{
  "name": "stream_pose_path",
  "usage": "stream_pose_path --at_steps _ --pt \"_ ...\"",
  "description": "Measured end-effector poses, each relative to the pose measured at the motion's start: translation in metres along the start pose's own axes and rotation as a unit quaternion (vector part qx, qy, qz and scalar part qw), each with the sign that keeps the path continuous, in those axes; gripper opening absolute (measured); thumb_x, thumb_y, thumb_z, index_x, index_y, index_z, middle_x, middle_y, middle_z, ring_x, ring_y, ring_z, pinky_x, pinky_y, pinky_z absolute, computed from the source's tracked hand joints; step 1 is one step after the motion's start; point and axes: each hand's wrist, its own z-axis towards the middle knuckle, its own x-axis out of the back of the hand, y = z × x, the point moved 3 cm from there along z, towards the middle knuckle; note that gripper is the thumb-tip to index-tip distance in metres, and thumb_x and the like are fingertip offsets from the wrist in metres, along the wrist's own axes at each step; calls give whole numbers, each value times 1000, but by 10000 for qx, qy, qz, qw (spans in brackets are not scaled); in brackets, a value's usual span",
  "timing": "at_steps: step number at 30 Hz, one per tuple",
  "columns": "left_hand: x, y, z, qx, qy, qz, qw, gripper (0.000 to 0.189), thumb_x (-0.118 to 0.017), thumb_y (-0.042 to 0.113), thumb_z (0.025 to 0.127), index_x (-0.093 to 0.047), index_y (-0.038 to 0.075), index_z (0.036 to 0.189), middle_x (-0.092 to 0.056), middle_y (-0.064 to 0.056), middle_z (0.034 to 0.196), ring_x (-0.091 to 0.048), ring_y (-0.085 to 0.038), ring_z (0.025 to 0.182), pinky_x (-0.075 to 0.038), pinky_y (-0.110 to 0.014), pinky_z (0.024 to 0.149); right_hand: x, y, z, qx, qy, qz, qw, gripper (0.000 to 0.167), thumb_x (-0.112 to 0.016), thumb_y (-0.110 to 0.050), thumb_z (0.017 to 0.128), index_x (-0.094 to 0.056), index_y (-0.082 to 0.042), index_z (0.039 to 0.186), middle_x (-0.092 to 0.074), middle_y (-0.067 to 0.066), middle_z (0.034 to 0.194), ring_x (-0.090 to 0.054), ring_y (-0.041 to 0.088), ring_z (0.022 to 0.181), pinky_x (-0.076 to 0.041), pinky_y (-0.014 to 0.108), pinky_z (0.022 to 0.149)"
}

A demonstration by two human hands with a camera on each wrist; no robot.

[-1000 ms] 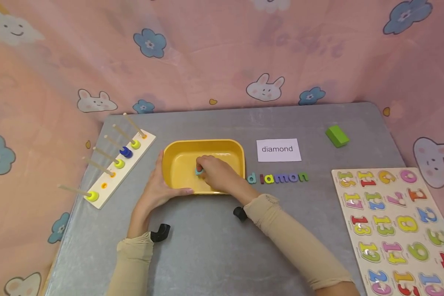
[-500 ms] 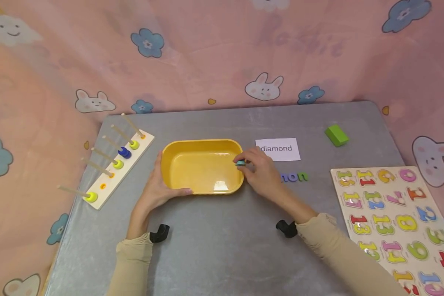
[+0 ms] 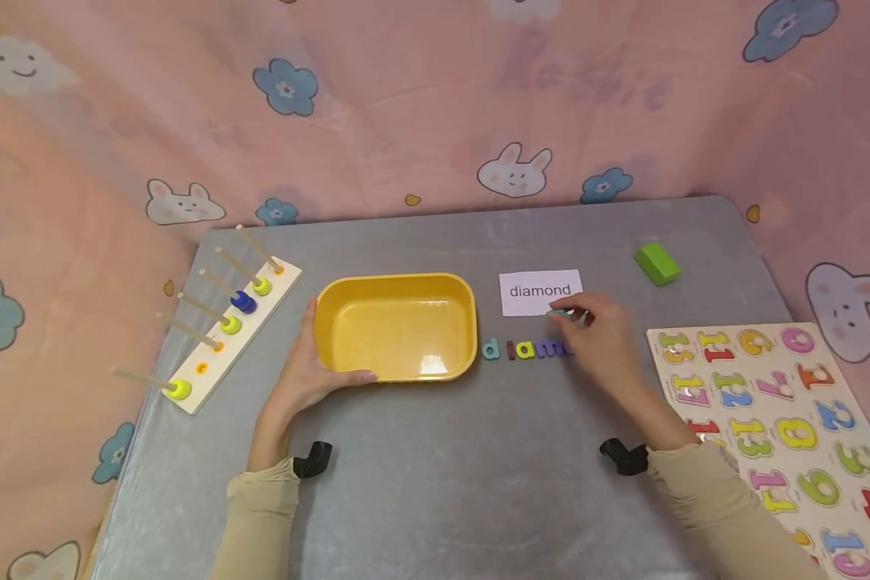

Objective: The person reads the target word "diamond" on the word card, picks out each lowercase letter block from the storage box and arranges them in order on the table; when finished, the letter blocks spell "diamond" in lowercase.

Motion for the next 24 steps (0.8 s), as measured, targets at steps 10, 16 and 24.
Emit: stream_pose_path --at_steps 10,16,24 --pt "0 0 -1 25 -3 -23 10000 158 -102 55 60 6 27 172 -21 -16 175 -26 -41 159 -29 -64 126 28 42 -5 -664 161 -579 9960 12 -77 -1 92 -82 1 102 -73 22 87 -44 -10 68 -35 12 60" --pt "0 0 -1 40 -3 -10 10000 158 -102 55 60 6 28 172 -21 -16 176 -25 -41 159 -29 -63 126 34 60 -11 -1027 -88 -775 9917 22 -76 -5 94 -77 7 112 -75 27 95 -44 -18 68 -36 7 59" --pt "0 1 -1 68 0 6 10000 159 -102 55 59 6 28 172 -22 -16 175 -25 -41 159 -29 -64 126 32 72 -16 -1579 -612 -1204 9782 16 -74 -8 94 -78 5 101 -75 23 86 -61 22 70 -39 27 56"
